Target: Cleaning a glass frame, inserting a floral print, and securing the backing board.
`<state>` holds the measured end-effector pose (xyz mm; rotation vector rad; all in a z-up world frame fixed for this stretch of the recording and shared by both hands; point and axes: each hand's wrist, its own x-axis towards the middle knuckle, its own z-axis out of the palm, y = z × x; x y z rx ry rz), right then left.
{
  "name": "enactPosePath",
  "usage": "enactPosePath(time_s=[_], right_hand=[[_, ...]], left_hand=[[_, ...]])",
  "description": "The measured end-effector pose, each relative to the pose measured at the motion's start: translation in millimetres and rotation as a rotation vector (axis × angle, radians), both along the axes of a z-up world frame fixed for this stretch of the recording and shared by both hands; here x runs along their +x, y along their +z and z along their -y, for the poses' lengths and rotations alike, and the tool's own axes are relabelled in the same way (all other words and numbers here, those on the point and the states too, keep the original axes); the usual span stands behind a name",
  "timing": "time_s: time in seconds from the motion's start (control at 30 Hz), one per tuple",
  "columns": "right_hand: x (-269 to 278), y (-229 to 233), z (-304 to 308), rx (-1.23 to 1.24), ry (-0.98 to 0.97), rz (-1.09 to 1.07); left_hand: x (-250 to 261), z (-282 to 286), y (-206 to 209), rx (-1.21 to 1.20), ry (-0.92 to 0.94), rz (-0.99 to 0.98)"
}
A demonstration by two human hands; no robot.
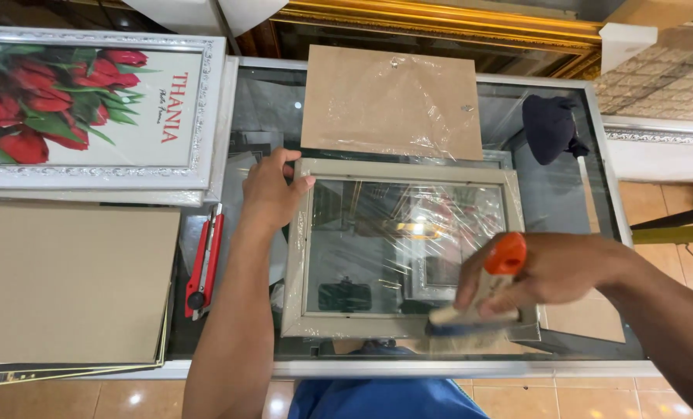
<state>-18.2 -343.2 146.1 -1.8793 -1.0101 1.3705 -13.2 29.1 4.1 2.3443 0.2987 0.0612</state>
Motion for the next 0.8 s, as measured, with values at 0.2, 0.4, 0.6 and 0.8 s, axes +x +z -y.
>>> enactPosePath(time_s=[0.2,0.4,0.6,0.8], right_hand=[[101,19,1,-0.283,-0.473,0.807],[18,24,-44,0.272,-0.002,0.052],[91,-25,-42,0.092,-0.146,0.325],[75,10,-65,0.430,-0.211,0.580]], left_hand=[[-1,-4,-6,-0.007,-0.034,0.052],[-2,-6,3,-0.113,-0.018,0.012],[5,-18,-15,-0.092,-0.093,-0.079],[5,-16,-12,-0.133,-0.044,-0.055]])
